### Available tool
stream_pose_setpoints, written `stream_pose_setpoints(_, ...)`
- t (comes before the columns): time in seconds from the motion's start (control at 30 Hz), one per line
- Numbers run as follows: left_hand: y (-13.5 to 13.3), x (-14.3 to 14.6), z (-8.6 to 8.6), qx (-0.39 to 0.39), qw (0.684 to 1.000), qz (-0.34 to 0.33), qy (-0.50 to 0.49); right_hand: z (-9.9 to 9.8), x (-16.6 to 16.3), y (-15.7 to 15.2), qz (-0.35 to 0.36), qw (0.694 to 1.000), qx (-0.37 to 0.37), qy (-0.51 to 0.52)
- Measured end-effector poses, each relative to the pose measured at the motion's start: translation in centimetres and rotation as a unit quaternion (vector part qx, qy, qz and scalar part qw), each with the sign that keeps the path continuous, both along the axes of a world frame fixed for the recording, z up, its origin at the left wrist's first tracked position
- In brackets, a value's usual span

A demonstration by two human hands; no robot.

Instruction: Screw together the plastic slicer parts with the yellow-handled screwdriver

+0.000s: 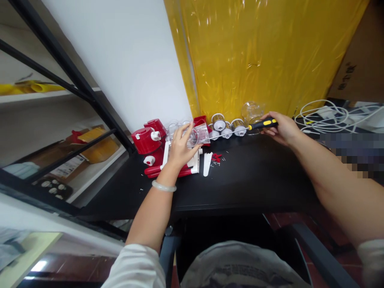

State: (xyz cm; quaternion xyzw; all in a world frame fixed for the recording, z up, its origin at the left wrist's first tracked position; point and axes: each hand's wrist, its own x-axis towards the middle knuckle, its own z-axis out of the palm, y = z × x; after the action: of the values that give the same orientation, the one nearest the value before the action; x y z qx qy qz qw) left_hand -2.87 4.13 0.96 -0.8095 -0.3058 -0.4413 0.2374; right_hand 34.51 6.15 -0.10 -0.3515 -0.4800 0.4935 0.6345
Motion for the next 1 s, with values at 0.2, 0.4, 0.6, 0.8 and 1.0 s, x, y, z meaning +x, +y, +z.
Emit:
stream_pose_setpoints(0.2, 0.19, -0.06, 0.07, 0.003, 1.000, -0.005, 0.004, -0.05, 0.02, 0.20, -0.008, 1.000, 0.012, -0.004)
stream_pose_setpoints(0.4, 0.08, 0.07, 0.26, 0.003, 1.000, -0.012, 0.010, 0.15, 0.31, 0.19, -0.028, 0.999, 0.018, -0.007)
stream_pose_setpoints(0.6, -0.11, 0.08, 0.32, 0.003, 1.000, -0.005, 0.012, -0.30, 0.38, 0.57, -0.013, 1.000, 0.004, -0.015)
stream_pose_setpoints(0.8, -0.10, -0.07, 0.30, -0.006, 1.000, -0.001, 0.014, -0.55, 0.66, 0.76, 0.015, 0.999, 0.019, -0.022)
stream_pose_setpoints(1.0, 0.45, -0.12, 0.10, 0.006, 1.000, -0.005, 0.008, -0.03, 0.73, 0.41, 0.007, 0.998, 0.035, -0.044)
